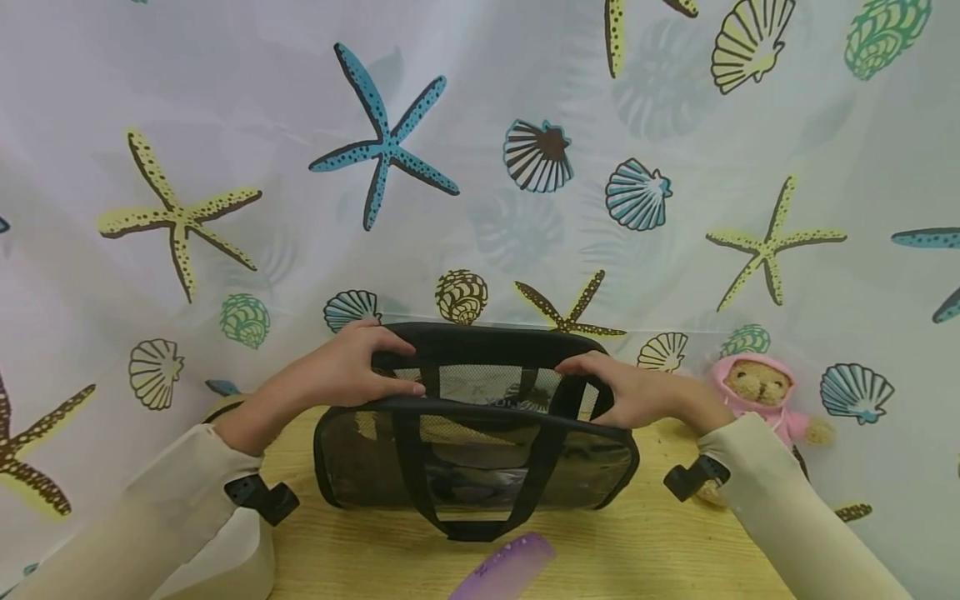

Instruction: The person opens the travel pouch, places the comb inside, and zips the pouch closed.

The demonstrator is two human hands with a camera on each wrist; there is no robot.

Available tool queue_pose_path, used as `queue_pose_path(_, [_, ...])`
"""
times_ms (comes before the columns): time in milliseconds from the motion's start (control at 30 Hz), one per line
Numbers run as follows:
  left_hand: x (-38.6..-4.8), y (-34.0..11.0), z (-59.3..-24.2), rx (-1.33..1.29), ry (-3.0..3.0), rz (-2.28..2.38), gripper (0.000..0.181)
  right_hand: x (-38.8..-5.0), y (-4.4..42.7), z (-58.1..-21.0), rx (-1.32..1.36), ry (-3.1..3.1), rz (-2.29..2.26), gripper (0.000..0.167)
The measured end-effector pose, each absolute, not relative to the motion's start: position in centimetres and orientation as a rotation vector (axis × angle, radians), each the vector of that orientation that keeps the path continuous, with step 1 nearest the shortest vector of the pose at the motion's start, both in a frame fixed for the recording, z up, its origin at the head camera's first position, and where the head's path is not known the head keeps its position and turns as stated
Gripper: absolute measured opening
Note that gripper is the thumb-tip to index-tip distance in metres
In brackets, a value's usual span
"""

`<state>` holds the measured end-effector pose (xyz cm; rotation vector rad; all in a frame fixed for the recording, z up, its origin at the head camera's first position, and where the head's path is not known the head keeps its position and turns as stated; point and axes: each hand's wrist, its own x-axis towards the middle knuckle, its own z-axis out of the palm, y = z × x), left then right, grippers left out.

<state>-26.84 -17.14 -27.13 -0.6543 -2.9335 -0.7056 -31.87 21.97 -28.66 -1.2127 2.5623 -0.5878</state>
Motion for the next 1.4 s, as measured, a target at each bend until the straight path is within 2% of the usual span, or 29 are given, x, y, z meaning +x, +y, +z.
queue_pose_path(300, [-26.7,-17.0,-27.0,-0.629,-2.961,-0.706,0.060,-31.3,22.7,-27.6,-1.123,2.647,-0.565,0.059])
queue_pose_path(500, [-26.8,-17.1,-27.2,-0.640,-2.951,-0.725,0.059,-29.3,23.4,-25.3,-1.263,2.664,-0.628,0.018])
queue_pose_path(633, [-27.0,-17.2,-27.4,-0.637,-2.944,-0.742,0.057,-26.6,23.4,-23.3,-1.411,2.373,-0.796,0.002])
queue_pose_path(800, [-26.9,-17.2,-27.3,-0.632,-2.949,-0.758,0.058,-24.2,22.2,-24.4,-1.428,2.057,-0.626,0.014])
queue_pose_path(1033, [-26.7,-17.3,-27.3,-0.617,-2.975,-0.753,0.061,-23.2,20.5,-31.3,-1.083,2.067,-0.248,0.040])
queue_pose_path(1233, [-26.7,-17.2,-27.3,-0.615,-2.966,-0.751,0.059,-23.9,20.4,-39.1,-1.375,2.251,-0.345,0.055])
queue_pose_path(1400, [-26.7,-17.2,-27.2,-0.602,-2.974,-0.747,0.059,-23.9,18.9,-43.5,-1.430,2.471,-0.419,0.065])
